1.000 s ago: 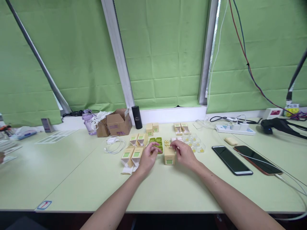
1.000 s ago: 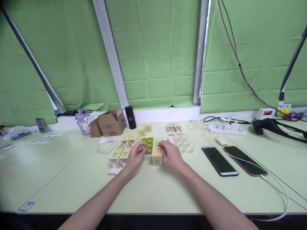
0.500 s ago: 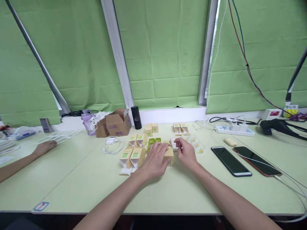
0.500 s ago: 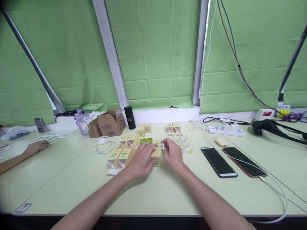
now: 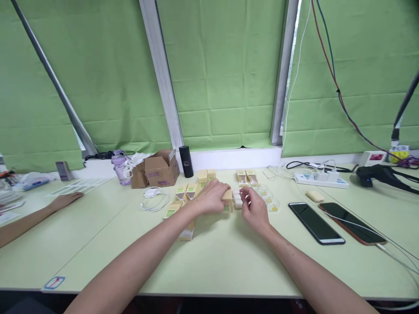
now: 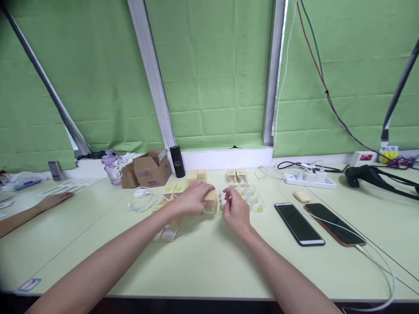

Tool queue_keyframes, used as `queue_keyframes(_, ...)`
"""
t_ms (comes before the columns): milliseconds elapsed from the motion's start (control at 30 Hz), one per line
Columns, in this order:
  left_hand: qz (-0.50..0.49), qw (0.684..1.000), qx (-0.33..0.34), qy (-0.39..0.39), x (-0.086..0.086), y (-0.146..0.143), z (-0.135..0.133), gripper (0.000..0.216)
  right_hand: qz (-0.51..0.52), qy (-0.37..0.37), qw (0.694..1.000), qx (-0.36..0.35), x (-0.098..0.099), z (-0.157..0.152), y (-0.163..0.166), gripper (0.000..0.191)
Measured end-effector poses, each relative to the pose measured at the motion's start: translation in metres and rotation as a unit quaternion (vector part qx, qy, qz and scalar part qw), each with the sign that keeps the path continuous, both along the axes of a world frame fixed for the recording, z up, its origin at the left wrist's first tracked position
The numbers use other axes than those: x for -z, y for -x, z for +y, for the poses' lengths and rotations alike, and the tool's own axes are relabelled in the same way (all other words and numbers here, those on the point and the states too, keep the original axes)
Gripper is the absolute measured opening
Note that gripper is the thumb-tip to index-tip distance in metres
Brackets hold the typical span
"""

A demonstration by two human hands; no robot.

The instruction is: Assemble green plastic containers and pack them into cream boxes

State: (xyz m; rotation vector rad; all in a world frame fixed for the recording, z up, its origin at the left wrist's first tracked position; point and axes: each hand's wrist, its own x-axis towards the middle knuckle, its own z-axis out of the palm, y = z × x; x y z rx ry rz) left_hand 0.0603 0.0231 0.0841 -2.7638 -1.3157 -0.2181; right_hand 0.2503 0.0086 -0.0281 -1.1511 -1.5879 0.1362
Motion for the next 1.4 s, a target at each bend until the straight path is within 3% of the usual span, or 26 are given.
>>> queue_keyframes(133, -0.017, 0.996, -0.044, -0.081, -0.02, 0.009, 0.039, 0.047, -0.011, -0.012, 1.0, -0.005, -0.001, -0.004, 0.003, 0.037)
queue_keyframes(233, -0.021, 0.991, -0.074, -0.113, -0.02, 0.017, 0.066, 0.044, -0.029, -0.028, 0.999, -0.016, 0.0, -0.007, 0.007, 0.039)
queue_keyframes(467, 0.012, 0.983, -0.133, -0.126, 0.009, 0.015, 0.108, 0.042, -0.064, -0.036, 0.996, -0.042, 0.0, -0.011, 0.011, 0.044)
queue_keyframes(767, 0.058, 0.981, -0.161, -0.094, 0.048, 0.007, 0.136, 0.036, -0.07, -0.05, 0.995, -0.047, -0.002, -0.013, 0.012, 0.045)
queue_keyframes(967, 0.064, 0.979, -0.176, -0.076, 0.055, 0.007, 0.136, 0.041, -0.082, -0.054, 0.994, -0.051, -0.002, -0.014, 0.014, 0.046)
queue_keyframes(1400, 0.044, 0.982, -0.164, -0.081, 0.07, -0.002, 0.085, 0.042, -0.09, -0.056, 0.993, -0.059, 0.0, -0.013, 0.015, 0.046)
